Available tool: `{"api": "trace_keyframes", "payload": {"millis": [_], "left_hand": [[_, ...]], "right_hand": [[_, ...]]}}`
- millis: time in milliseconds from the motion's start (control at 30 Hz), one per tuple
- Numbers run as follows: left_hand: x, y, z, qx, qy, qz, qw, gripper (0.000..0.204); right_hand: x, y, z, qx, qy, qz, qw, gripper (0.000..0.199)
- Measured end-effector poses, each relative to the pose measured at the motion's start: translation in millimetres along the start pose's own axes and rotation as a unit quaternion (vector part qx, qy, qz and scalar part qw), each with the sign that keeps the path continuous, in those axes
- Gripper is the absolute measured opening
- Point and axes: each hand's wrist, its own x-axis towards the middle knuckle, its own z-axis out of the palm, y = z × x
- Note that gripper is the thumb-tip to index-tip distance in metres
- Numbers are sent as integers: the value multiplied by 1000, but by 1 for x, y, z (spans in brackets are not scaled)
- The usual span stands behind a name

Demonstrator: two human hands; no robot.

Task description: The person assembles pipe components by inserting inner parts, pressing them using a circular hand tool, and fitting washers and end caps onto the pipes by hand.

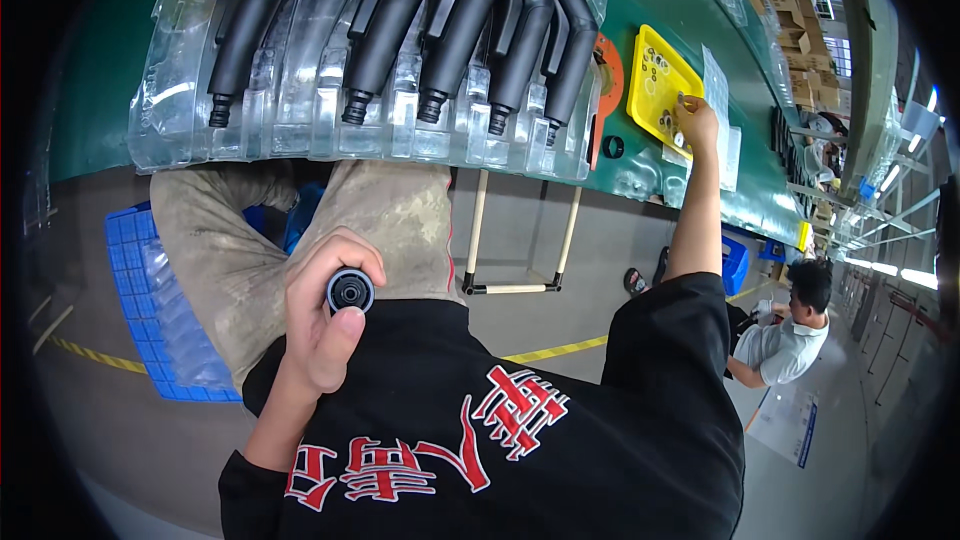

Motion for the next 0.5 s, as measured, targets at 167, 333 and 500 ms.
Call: {"api": "trace_keyframes", "payload": {"millis": [167, 333, 500], "left_hand": [[1, 1, 0, 0, 11, -2, 1000, 37], [2, 1, 0, 4, 11, -4, 1000, 39], [3, 0, 2, 0, 10, 2, 1000, 41]], "right_hand": [[8, -2, 0, 12, -1, 45, 999, 40], [1, -3, -9, 1, 28, 50, 998, 36], [-8, 10, -18, 529, 77, 112, 838, 31]]}}
